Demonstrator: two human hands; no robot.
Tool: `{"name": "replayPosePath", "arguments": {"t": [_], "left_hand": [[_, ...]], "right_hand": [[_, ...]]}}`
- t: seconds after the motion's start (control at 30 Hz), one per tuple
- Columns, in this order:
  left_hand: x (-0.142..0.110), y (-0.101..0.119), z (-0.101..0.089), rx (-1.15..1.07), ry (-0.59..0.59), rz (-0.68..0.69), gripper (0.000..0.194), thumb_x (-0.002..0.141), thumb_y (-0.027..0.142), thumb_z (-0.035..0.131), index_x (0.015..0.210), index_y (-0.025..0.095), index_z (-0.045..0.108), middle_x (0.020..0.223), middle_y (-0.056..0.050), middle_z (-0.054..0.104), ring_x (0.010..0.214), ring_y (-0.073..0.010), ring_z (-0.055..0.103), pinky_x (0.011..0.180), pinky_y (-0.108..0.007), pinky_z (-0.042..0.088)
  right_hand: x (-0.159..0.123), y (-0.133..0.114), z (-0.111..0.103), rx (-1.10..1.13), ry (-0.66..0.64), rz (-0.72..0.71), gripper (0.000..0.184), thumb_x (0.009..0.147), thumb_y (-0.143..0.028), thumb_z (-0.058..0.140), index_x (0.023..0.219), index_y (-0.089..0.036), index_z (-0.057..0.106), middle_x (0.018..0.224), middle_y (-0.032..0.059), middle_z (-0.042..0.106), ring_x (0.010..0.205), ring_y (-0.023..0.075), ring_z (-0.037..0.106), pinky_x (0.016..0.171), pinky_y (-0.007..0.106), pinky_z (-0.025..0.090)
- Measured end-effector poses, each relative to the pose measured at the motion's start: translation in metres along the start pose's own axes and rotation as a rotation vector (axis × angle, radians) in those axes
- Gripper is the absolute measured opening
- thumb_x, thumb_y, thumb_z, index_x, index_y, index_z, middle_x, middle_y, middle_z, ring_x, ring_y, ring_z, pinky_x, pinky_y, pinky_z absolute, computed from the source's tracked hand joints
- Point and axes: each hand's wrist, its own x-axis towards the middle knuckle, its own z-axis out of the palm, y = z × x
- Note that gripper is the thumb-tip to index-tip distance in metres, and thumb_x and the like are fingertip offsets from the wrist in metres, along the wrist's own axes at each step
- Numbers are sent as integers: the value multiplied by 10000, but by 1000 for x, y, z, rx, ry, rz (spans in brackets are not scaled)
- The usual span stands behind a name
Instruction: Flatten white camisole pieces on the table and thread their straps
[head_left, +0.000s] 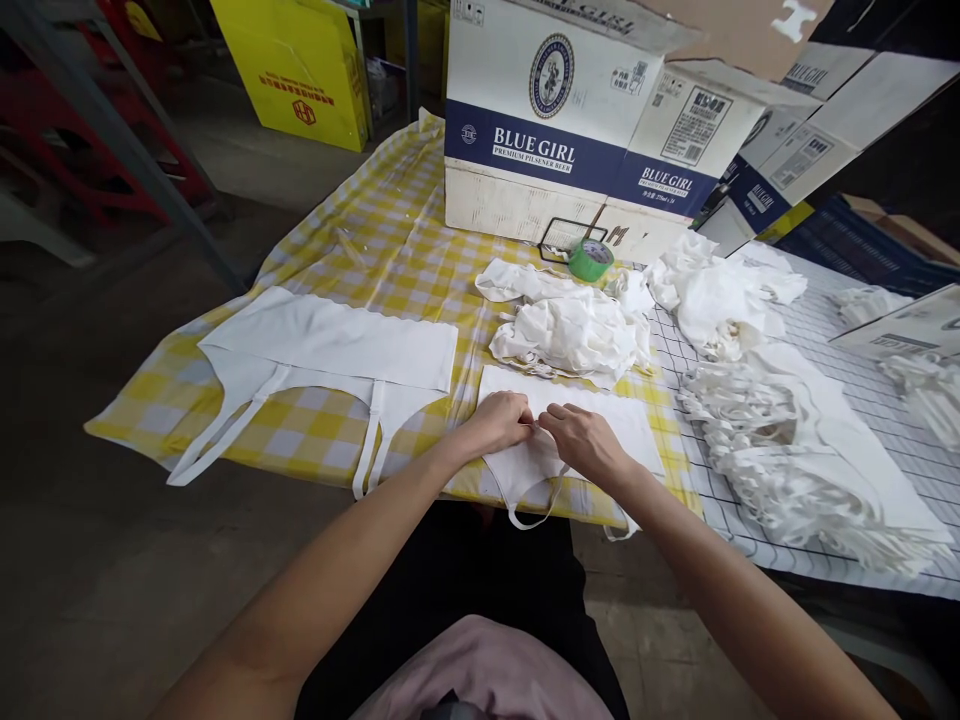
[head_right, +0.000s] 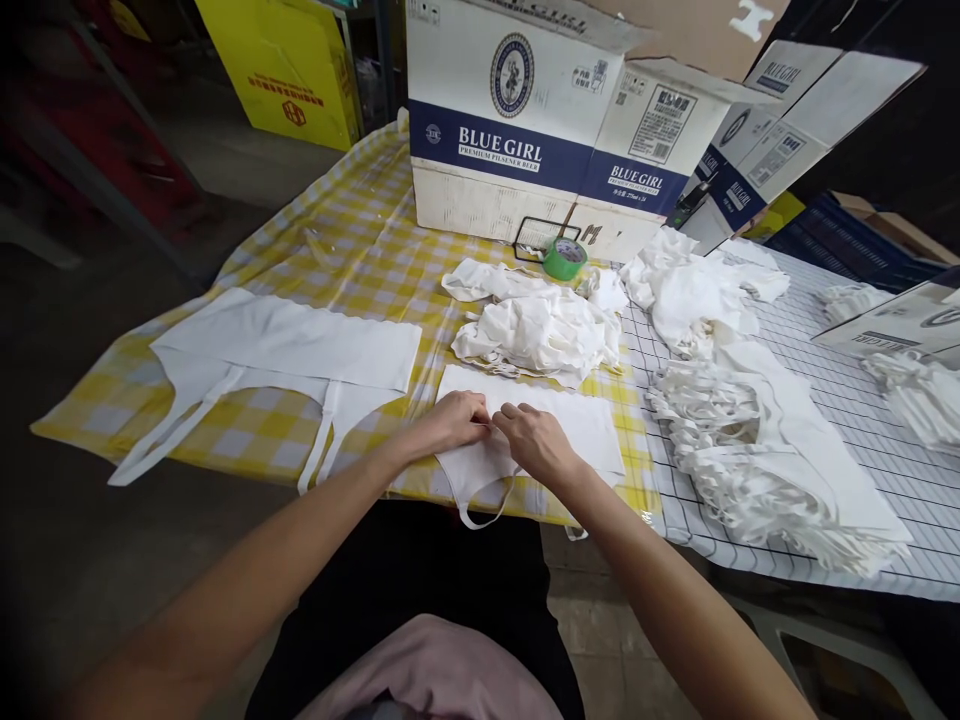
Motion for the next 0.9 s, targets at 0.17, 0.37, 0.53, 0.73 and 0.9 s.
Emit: {"name": "replayPosePath", "arguments": {"t": [0.17,0.37,0.53,0.73,0.9], "left_hand": [[0,1,-2,-28,-9,-4,147,697,176,509,637,156,641,687,-14,596,663,-140,531,573,-227,361],[-1,2,-3,-45,-13,-27,152,682,169,518,673,156,669,718,-16,614,672,-140,543,583,-222,378],[-1,2,-2,-43,-3,-38,143,680,161,524,677,161,667,718,-11,614,678,-138,545,589,-218,379],[0,4,-3,-39,-2,-61,125,666,151,528,617,153,644,685,-14,615,667,-144,550,578,-220,377],[-1,2,-1,-66,7,-69,136,678,205,537,656,149,659,727,-23,643,668,-146,560,581,-222,382]], "right_hand": [[-1,1,-2,-25,-4,-75,203,812,-24,423,820,-181,550,814,37,572,692,156,465,573,271,298],[-3,4,-6,-18,-23,-147,216,805,-14,421,868,-172,555,809,43,560,692,159,455,575,275,312],[-4,2,-1,-19,13,-171,191,844,-54,403,867,-169,553,816,48,550,684,160,451,573,276,319],[-3,2,8,-18,53,-196,133,876,-124,415,841,-159,538,813,58,539,696,161,458,580,272,327],[-6,7,7,-24,53,-208,131,859,-101,421,810,-167,523,808,44,536,692,154,458,580,267,322]]}}
